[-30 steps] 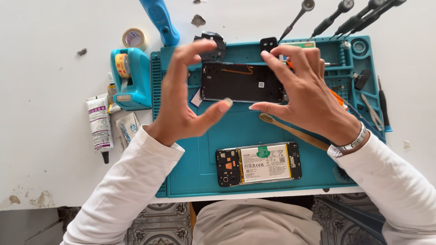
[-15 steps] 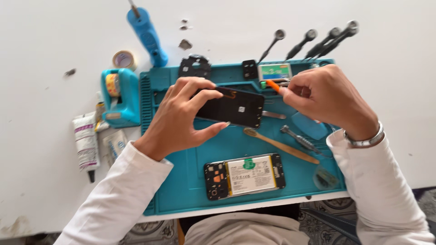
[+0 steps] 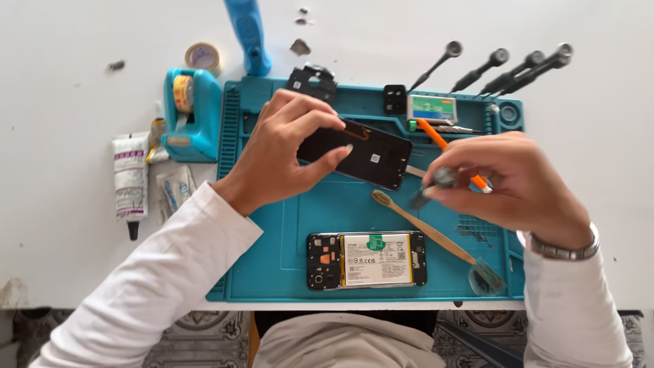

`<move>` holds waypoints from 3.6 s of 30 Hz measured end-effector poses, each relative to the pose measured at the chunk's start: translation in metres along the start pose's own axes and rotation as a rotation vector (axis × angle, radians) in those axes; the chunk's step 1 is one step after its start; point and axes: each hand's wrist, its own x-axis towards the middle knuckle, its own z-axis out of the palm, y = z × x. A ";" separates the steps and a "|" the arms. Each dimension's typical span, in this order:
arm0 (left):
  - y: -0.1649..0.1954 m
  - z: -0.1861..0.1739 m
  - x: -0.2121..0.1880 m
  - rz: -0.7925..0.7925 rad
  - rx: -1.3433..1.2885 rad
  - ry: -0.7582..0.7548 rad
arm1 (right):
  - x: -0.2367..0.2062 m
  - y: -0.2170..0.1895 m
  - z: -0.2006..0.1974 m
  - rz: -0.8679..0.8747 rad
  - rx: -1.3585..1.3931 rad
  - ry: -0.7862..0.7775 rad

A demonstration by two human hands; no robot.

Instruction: The person applies double-sided adhesive tape to the inside of a phone back cover, peels the tape liner, and presses the cover onto the phone body. They then use a screwdriver to work on screws on the disassembled phone lying on the repair mat.

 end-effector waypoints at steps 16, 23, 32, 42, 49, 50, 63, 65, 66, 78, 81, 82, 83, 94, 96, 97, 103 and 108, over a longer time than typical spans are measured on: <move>-0.006 -0.012 -0.004 0.050 -0.181 -0.062 | 0.023 -0.002 0.073 -0.148 -0.045 0.082; -0.020 -0.016 -0.012 -0.017 -0.115 0.016 | 0.017 -0.006 0.096 -0.141 0.206 0.013; -0.024 -0.009 -0.014 -0.039 -0.122 -0.007 | 0.016 -0.001 0.103 -0.098 0.178 -0.040; -0.024 -0.009 -0.015 -0.032 -0.143 0.002 | 0.014 -0.012 0.101 -0.130 0.091 -0.043; -0.025 -0.011 -0.016 -0.044 -0.131 -0.006 | 0.012 -0.010 0.103 -0.104 0.119 -0.068; -0.025 -0.011 -0.016 -0.044 -0.131 -0.008 | 0.012 -0.010 0.103 -0.117 0.114 -0.061; -0.017 -0.013 -0.009 -0.064 -0.166 -0.005 | 0.019 -0.052 0.103 -0.030 -0.521 -0.298; -0.014 -0.014 -0.008 -0.080 -0.144 -0.009 | 0.027 -0.064 0.100 -0.115 -0.398 -0.300; -0.013 -0.016 -0.008 -0.084 -0.131 -0.010 | 0.032 -0.070 0.097 -0.159 -0.339 -0.299; -0.010 -0.017 -0.006 -0.073 -0.167 -0.029 | 0.062 -0.110 0.080 -0.169 -0.500 -0.357; -0.006 -0.020 -0.001 -0.010 -0.198 -0.079 | 0.055 -0.103 0.075 0.129 -0.591 -0.493; -0.004 -0.023 0.000 0.041 -0.277 -0.153 | 0.052 -0.101 0.073 0.142 -0.624 -0.506; -0.002 -0.026 0.002 0.094 -0.356 -0.228 | 0.050 -0.099 0.071 0.156 -0.657 -0.516; 0.023 -0.014 0.008 0.090 -0.520 -0.747 | 0.026 -0.085 0.036 0.073 -0.164 -0.586; 0.022 -0.011 0.007 0.085 -0.504 -0.716 | 0.027 -0.087 0.030 -0.079 -0.117 -0.524; 0.022 -0.010 0.006 0.061 -0.501 -0.724 | 0.028 -0.089 0.031 0.018 -0.201 -0.592; 0.027 -0.015 0.012 0.072 -0.622 -0.678 | 0.034 -0.094 0.037 -0.187 -0.325 -0.350; 0.027 -0.029 0.021 0.111 -0.560 -0.603 | 0.030 -0.096 0.041 -0.039 -0.403 -0.544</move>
